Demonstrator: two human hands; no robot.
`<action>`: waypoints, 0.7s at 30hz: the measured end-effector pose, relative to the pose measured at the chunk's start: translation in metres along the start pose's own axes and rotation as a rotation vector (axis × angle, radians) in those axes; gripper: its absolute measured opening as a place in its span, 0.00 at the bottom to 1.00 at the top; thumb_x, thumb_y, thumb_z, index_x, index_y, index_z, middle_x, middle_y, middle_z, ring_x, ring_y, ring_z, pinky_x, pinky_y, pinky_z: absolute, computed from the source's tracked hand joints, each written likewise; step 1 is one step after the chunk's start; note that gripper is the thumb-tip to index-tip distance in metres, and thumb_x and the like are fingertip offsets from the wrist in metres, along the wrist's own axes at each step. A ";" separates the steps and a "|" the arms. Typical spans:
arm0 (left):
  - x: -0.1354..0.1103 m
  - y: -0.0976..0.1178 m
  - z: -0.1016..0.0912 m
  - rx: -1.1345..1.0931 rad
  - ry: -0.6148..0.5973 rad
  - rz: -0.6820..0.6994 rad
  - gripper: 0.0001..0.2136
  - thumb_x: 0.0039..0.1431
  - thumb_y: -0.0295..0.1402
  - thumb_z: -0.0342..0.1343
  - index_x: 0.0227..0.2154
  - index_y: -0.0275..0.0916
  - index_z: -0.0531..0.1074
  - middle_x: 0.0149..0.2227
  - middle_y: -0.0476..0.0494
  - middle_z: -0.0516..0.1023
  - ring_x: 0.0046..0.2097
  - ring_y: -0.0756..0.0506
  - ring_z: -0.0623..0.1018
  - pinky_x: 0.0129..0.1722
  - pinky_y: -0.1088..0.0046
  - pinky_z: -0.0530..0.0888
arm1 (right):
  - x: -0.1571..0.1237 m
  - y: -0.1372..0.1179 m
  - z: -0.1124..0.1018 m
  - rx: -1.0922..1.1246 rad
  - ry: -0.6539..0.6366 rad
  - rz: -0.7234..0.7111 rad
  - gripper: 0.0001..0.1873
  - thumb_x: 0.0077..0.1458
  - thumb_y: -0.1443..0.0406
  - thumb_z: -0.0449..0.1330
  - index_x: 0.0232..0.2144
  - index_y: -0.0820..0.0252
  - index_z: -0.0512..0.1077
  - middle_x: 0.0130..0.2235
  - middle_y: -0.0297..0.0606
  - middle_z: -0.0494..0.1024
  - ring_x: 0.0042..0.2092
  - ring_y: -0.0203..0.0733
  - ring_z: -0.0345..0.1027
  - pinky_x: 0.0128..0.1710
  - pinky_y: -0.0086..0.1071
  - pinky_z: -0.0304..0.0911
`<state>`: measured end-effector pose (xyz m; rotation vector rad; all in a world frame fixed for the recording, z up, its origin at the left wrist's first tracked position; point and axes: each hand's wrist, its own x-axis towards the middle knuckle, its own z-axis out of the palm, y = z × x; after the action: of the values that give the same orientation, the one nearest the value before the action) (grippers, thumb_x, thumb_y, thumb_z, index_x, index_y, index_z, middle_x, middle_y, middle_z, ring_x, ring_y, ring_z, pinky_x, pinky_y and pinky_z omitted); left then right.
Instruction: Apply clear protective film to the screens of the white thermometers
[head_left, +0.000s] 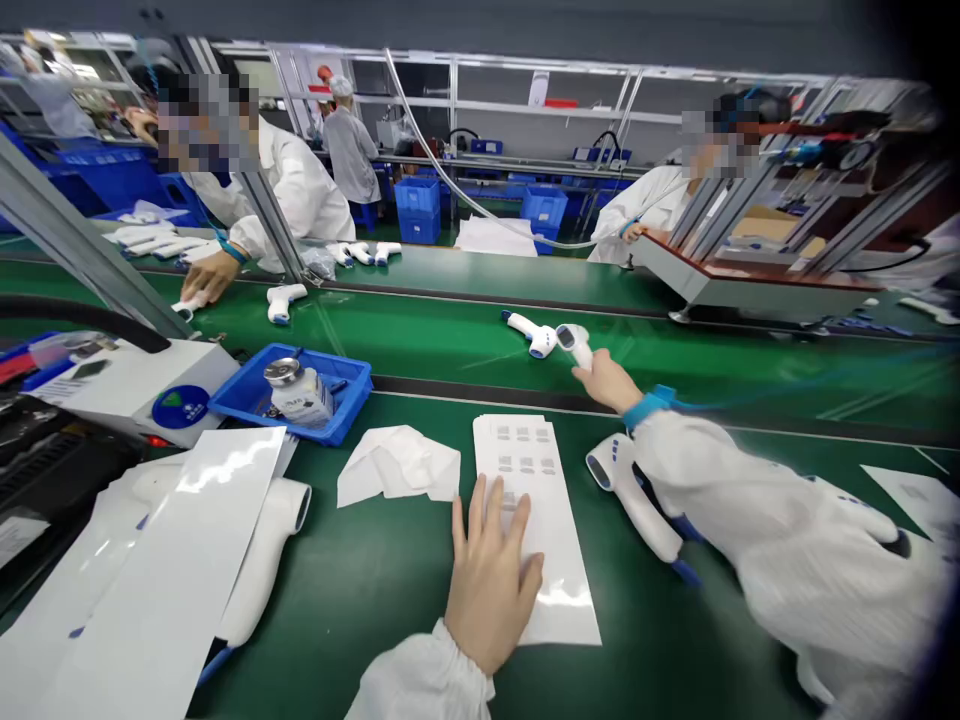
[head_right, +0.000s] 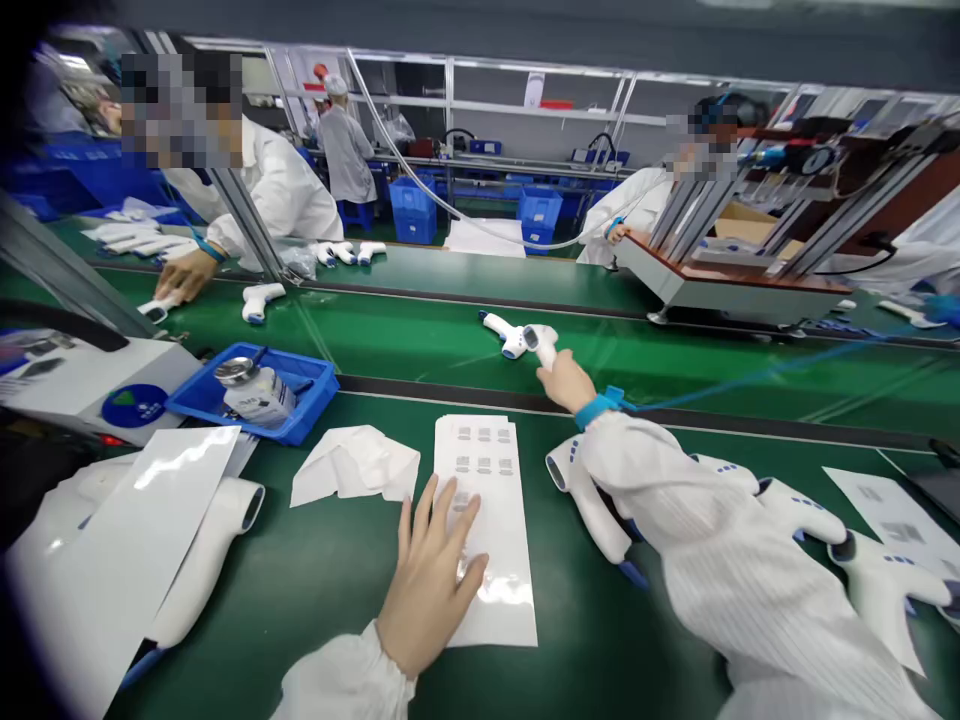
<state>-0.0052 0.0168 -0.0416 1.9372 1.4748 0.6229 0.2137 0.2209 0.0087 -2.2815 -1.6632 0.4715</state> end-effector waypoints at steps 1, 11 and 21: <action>0.001 -0.004 0.003 0.093 0.013 -0.005 0.24 0.64 0.40 0.47 0.63 0.46 0.61 0.69 0.42 0.53 0.69 0.29 0.47 0.61 0.32 0.43 | 0.022 -0.003 -0.003 -0.023 0.046 0.028 0.21 0.59 0.64 0.58 0.51 0.72 0.63 0.50 0.57 0.71 0.49 0.54 0.69 0.46 0.43 0.64; 0.007 -0.021 0.037 0.219 0.200 -0.077 0.24 0.59 0.37 0.53 0.59 0.49 0.67 0.65 0.42 0.62 0.65 0.29 0.60 0.60 0.33 0.54 | 0.090 -0.086 0.038 0.093 -0.003 0.007 0.18 0.62 0.60 0.58 0.52 0.61 0.68 0.52 0.43 0.72 0.48 0.45 0.70 0.46 0.44 0.69; 0.012 -0.001 -0.054 -0.144 0.458 -0.072 0.32 0.60 0.34 0.54 0.65 0.44 0.50 0.66 0.35 0.53 0.68 0.34 0.50 0.63 0.45 0.53 | -0.026 -0.072 0.004 0.281 -0.423 -0.636 0.26 0.39 0.77 0.66 0.44 0.58 0.71 0.40 0.30 0.76 0.41 0.38 0.71 0.42 0.29 0.67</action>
<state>-0.0397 0.0383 -0.0047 1.6919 1.7046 1.1637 0.1429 0.2179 0.0366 -1.4063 -2.2163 0.9888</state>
